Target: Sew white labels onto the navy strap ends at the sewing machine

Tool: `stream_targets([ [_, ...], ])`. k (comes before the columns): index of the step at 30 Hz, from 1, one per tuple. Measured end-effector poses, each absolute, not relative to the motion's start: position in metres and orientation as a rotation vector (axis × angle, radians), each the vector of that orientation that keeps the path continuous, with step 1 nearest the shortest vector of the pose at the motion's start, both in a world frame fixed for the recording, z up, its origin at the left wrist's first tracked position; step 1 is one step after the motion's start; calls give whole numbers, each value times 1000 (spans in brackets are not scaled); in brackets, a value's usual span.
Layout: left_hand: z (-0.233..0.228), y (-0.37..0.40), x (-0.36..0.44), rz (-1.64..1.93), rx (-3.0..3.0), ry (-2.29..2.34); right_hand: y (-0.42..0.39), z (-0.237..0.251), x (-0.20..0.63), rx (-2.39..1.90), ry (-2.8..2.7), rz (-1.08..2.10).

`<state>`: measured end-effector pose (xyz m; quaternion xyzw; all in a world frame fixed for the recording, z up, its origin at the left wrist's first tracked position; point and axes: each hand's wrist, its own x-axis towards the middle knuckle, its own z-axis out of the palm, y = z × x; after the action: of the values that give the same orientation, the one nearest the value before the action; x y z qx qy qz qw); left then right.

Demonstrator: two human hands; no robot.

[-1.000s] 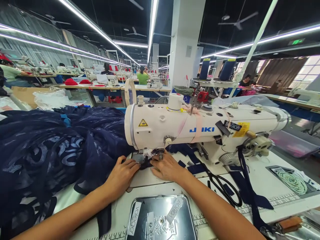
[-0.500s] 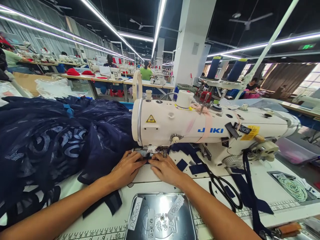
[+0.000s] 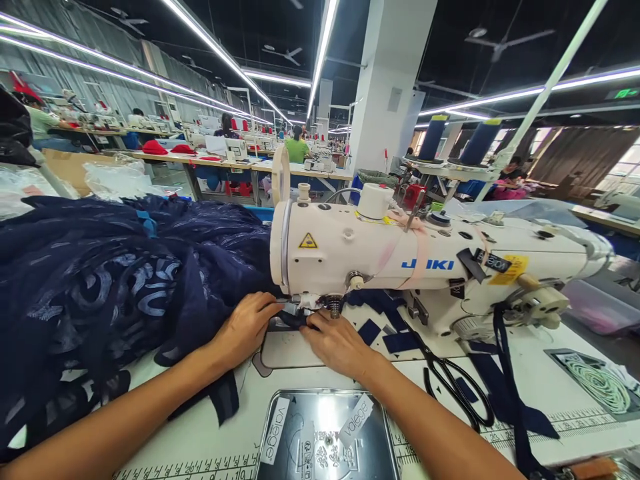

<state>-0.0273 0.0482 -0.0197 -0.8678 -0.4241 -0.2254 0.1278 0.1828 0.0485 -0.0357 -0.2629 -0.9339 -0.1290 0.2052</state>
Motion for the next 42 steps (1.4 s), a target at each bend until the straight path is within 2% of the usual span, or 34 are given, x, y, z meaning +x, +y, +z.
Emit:
stream_targets([
  [4, -24, 48, -27, -701, -2656, -1086, 48, -37, 185, -752, -2581, -356],
  [11, -26, 44, -29, -556, -2813, -942, 51, -39, 186, -740, -2596, -293],
  [18, -21, 33, -24, -556, -2591, -827, 52, -41, 187, -735, -2590, -260],
  [25, -21, 21, -17, -353, -2302, -1234, 50, -41, 187, -727, -2550, -268],
  [42, -25, 23, -18, -359, -2339, -1240, 51, -43, 188, -734, -2583, -263],
])
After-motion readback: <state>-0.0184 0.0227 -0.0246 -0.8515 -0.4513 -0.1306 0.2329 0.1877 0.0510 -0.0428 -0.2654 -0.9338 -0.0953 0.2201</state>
